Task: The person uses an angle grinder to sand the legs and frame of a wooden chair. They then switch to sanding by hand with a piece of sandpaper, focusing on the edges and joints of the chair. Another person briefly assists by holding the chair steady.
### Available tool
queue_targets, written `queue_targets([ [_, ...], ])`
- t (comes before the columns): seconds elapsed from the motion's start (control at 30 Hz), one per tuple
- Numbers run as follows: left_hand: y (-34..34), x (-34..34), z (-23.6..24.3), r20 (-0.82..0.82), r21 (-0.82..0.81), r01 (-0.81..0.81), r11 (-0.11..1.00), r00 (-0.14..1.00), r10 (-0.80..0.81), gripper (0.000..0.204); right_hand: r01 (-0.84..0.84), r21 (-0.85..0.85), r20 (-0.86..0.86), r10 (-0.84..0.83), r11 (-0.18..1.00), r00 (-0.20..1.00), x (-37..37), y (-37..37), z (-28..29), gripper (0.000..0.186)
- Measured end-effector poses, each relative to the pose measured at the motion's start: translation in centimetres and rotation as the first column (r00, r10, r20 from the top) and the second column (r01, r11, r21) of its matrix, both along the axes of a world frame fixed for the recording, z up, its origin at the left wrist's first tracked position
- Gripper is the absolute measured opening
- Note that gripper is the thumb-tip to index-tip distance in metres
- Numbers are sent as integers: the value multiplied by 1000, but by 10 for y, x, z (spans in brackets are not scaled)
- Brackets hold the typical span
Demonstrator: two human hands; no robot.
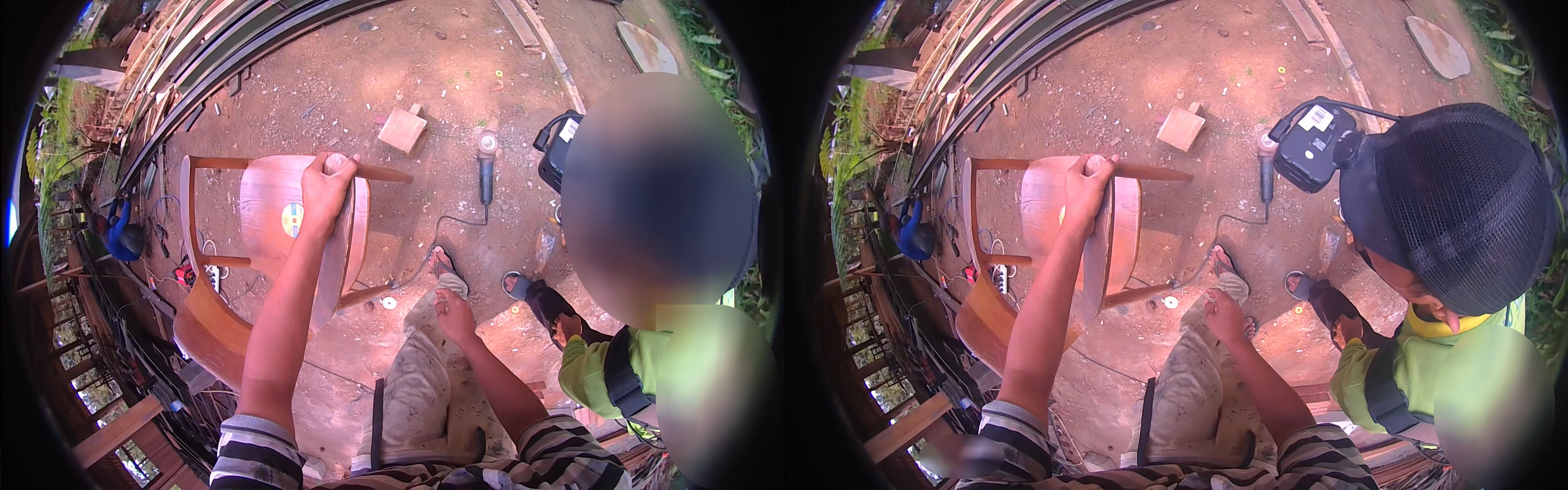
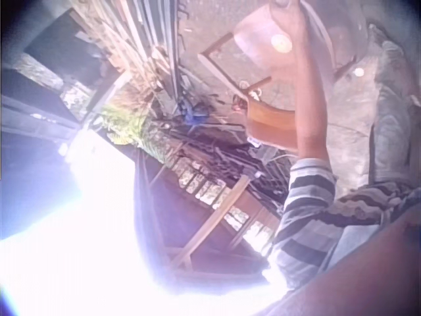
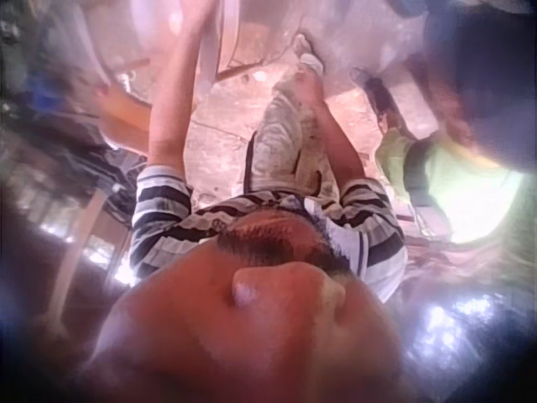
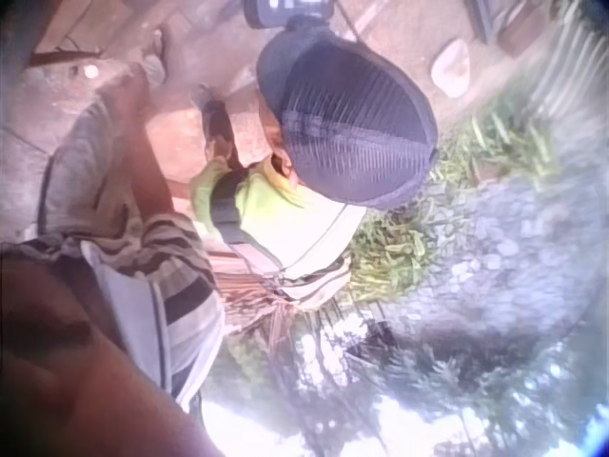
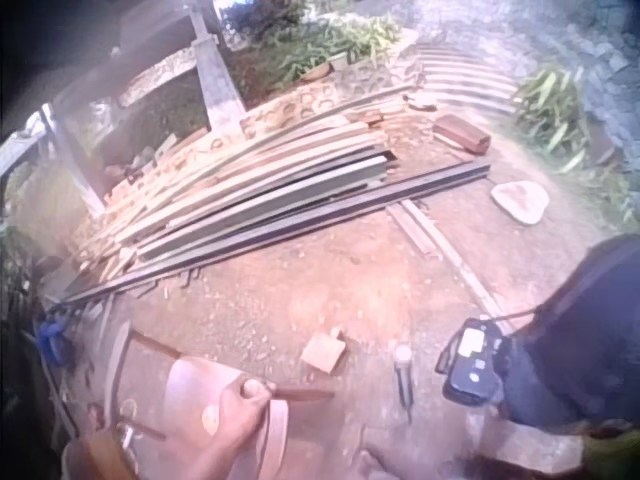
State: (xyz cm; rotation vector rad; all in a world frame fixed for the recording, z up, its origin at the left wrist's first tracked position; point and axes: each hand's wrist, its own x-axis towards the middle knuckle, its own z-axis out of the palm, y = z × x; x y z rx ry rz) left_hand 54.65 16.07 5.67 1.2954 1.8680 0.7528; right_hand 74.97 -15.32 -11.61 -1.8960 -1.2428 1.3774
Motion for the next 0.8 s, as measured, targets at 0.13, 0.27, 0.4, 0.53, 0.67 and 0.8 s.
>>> queue_targets([
  [0.13, 7, 12, 1, -102, 15, 45, 999, 994, -43, 35, 150, -37, 55, -148, 988, 987, 53, 47, -43, 29],
  [0.27, -6, 0, 0, -106, -16, -5, 1000, 994, 3, 31, 454, -152, 109, -441, 878, 891, 109, 94, -194, 34],
  [0.4, -9, 3, 8, -83, -85, -19, 996, 996, 12, 29, 210, -237, 466, -78, 949, 881, 138, 166, -302, 67],
  [0.53, 5, 10, 5, -84, -189, 48, 981, 994, -65, 47, 223, -147, 642, -79, 964, 762, 174, 234, -372, 97],
  [0.67, -2, 11, -5, -218, -140, 6, 990, 975, -37, 68, 112, -255, 639, 80, 960, 765, 183, 270, -423, 94],
  [0.8, -3, 10, 0, -191, -146, 14, 989, 981, -42, 66, 108, -194, 616, 36, 975, 787, 165, 272, -411, 68],
])
